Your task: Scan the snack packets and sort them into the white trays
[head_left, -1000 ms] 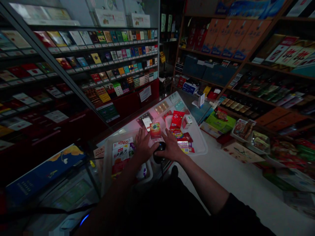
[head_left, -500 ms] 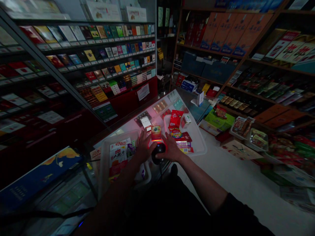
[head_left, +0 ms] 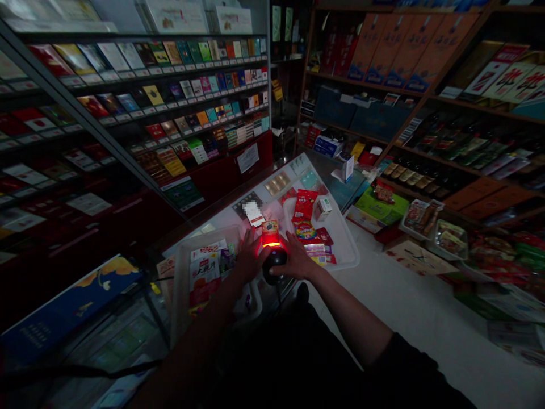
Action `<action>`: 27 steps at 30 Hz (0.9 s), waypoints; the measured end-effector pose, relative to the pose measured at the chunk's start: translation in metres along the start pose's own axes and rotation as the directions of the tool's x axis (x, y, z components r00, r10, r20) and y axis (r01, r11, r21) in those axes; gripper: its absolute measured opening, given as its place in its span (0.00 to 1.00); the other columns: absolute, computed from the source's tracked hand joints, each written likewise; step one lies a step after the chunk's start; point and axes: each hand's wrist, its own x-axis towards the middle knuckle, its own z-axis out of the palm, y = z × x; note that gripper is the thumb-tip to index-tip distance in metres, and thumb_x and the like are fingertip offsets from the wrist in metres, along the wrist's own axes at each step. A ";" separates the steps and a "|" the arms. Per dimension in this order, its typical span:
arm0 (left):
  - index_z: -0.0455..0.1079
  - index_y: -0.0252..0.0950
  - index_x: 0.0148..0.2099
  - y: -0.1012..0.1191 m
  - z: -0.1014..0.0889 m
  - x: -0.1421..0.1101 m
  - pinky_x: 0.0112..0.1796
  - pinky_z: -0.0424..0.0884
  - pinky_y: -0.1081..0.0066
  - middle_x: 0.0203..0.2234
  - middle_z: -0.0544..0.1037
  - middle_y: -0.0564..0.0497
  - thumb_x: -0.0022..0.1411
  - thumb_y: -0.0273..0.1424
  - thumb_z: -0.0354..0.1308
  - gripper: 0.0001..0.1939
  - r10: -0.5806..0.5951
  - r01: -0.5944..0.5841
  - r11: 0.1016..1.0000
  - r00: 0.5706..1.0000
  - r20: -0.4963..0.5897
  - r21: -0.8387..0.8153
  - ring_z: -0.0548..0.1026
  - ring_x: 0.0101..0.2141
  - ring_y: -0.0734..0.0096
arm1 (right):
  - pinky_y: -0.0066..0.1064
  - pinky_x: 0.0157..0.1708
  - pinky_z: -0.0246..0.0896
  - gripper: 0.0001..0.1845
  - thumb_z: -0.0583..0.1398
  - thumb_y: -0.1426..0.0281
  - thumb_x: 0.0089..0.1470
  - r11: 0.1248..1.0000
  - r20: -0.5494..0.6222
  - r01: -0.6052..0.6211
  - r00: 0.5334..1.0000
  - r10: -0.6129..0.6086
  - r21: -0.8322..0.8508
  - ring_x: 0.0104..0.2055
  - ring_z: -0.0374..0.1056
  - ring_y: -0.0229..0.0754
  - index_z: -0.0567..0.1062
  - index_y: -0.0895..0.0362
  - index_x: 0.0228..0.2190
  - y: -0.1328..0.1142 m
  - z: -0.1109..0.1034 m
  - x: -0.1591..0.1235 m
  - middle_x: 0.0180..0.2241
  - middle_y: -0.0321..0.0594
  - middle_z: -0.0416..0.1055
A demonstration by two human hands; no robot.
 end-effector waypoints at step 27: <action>0.61 0.42 0.71 0.041 -0.010 0.011 0.67 0.40 0.35 0.76 0.41 0.41 0.70 0.47 0.50 0.32 0.025 -0.026 0.999 0.999 0.034 0.019 0.39 0.74 0.44 | 0.57 0.71 0.35 0.67 0.71 0.43 0.43 0.995 -0.158 0.047 0.987 -0.033 0.084 0.77 0.30 0.62 0.47 0.54 0.73 0.017 -0.008 -0.020 0.75 0.55 0.34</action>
